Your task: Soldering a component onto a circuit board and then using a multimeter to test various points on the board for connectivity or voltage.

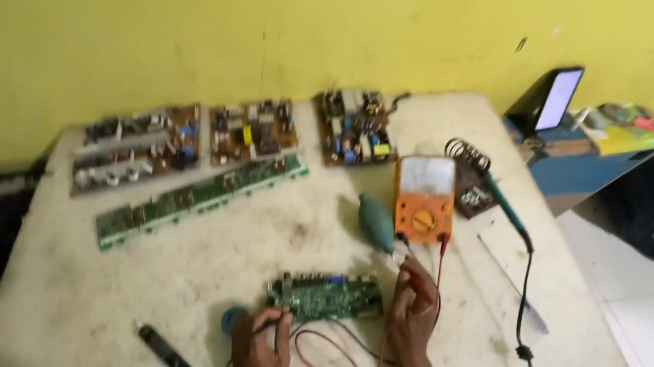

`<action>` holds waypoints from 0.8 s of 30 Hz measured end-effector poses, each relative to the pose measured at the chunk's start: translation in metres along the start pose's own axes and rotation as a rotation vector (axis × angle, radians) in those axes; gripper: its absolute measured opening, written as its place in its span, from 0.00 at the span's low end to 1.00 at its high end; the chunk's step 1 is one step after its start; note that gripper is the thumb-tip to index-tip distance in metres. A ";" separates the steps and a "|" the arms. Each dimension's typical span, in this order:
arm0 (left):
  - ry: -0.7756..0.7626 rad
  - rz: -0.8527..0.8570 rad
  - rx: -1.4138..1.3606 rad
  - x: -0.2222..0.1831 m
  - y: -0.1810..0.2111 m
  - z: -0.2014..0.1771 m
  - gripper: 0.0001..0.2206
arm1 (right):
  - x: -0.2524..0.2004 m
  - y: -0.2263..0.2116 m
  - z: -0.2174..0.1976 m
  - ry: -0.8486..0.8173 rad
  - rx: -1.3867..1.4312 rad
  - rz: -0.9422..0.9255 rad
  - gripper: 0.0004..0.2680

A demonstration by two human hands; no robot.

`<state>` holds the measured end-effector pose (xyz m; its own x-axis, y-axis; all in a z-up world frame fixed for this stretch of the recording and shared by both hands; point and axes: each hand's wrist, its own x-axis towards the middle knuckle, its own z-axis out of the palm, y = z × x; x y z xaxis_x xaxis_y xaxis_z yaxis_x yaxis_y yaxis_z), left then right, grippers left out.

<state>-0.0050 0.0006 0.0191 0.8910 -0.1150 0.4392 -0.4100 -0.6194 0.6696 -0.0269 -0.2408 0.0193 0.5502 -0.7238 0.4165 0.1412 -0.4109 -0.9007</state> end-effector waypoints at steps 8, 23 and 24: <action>0.133 -0.068 -0.108 -0.010 -0.005 0.010 0.10 | 0.009 0.002 -0.046 -0.191 -0.310 -0.149 0.11; -0.082 0.615 -0.368 -0.037 0.098 0.007 0.08 | 0.003 -0.006 -0.057 -0.099 -0.273 0.104 0.12; -0.196 0.594 -0.320 -0.040 0.093 0.019 0.08 | 0.004 -0.007 -0.057 -0.091 -0.240 0.107 0.13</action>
<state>-0.0752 -0.0674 0.0528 0.5045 -0.5194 0.6898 -0.8489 -0.1526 0.5060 -0.0729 -0.2723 0.0344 0.6244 -0.7221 0.2980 -0.1145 -0.4619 -0.8795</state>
